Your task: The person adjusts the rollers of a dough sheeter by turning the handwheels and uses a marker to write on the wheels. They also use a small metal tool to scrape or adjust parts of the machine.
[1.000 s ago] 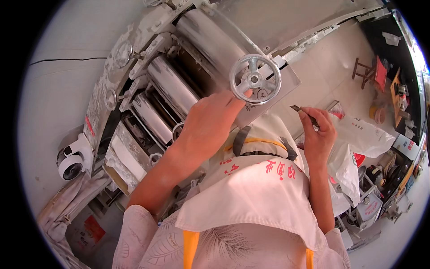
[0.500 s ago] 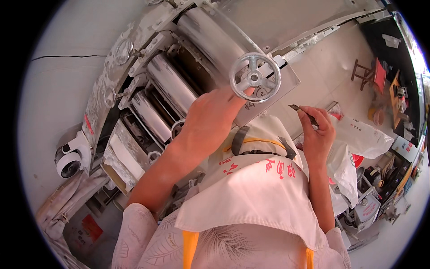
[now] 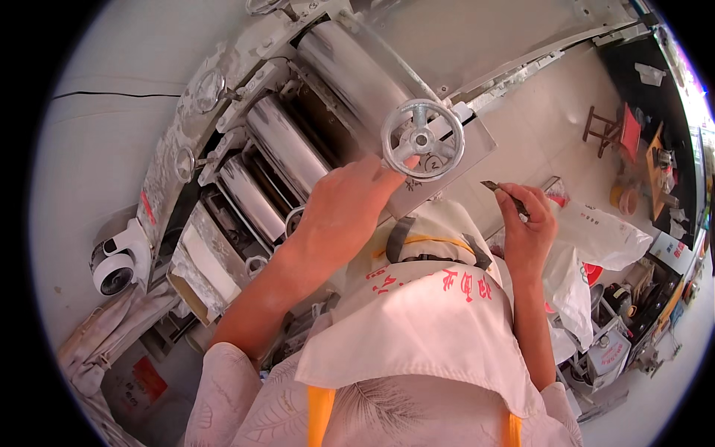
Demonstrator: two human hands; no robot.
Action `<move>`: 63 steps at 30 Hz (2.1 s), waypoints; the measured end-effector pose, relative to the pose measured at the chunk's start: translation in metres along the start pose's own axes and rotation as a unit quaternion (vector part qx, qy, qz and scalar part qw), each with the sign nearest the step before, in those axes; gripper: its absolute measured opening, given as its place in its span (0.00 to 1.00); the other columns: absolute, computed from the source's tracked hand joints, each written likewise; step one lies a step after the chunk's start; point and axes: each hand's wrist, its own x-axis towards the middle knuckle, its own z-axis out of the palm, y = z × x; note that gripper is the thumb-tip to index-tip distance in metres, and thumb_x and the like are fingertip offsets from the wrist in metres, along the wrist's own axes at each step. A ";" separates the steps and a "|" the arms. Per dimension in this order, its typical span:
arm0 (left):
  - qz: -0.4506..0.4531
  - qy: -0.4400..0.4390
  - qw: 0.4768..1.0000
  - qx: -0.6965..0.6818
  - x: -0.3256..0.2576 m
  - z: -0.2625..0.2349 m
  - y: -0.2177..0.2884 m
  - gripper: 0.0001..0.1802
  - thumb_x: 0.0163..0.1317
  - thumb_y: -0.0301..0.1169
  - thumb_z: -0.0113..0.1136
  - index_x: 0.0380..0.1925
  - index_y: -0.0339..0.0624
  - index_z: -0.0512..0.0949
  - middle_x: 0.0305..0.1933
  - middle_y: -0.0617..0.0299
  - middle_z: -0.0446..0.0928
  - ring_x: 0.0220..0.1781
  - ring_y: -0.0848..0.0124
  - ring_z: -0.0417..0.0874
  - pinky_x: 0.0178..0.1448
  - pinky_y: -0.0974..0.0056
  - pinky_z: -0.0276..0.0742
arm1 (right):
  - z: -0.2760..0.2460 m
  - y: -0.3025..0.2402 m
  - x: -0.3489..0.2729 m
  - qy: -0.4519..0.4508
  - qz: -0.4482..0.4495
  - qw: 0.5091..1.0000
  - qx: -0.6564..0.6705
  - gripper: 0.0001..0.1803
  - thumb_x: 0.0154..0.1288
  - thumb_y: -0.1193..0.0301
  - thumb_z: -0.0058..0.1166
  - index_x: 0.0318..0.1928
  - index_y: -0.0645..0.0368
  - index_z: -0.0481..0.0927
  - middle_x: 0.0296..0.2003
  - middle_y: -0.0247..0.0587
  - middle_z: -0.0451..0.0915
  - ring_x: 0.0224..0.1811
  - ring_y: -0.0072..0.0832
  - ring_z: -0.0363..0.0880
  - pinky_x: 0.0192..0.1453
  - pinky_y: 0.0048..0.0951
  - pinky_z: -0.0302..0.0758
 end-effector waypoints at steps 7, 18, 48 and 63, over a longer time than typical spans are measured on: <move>-0.003 0.001 1.000 0.012 -0.009 -0.014 0.000 0.32 0.67 0.16 0.56 0.70 0.52 0.81 0.49 0.52 0.84 0.44 0.51 0.87 0.48 0.52 0.84 | -0.001 0.004 0.001 -0.004 -0.002 1.000 -0.008 0.07 0.71 0.77 0.71 0.47 0.63 0.92 0.42 0.38 0.89 0.40 0.24 0.86 0.48 0.27 0.81; 0.003 0.284 0.943 -0.171 -0.046 0.012 0.024 0.15 0.57 0.11 0.77 0.38 0.37 0.82 0.38 0.54 0.82 0.36 0.63 0.84 0.37 0.62 0.81 | -0.003 0.015 -0.002 -0.005 0.044 0.999 0.005 0.07 0.71 0.76 0.71 0.48 0.63 0.92 0.42 0.38 0.88 0.42 0.24 0.86 0.51 0.27 0.81; -0.019 0.324 0.916 -0.236 -0.047 0.014 0.024 0.05 0.76 0.16 0.64 0.40 0.34 0.77 0.37 0.56 0.82 0.37 0.69 0.81 0.43 0.66 0.79 | -0.001 0.010 0.000 0.006 0.040 0.999 0.018 0.07 0.71 0.76 0.72 0.47 0.63 0.93 0.42 0.37 0.89 0.42 0.22 0.85 0.51 0.26 0.81; 0.058 0.309 0.934 -0.172 -0.004 -0.017 0.016 0.34 0.59 0.43 0.85 0.60 0.36 0.81 0.60 0.49 0.80 0.55 0.56 0.83 0.59 0.55 0.82 | -0.001 0.014 -0.004 0.000 0.021 0.999 0.026 0.07 0.72 0.77 0.71 0.48 0.63 0.93 0.43 0.37 0.89 0.42 0.23 0.85 0.50 0.27 0.81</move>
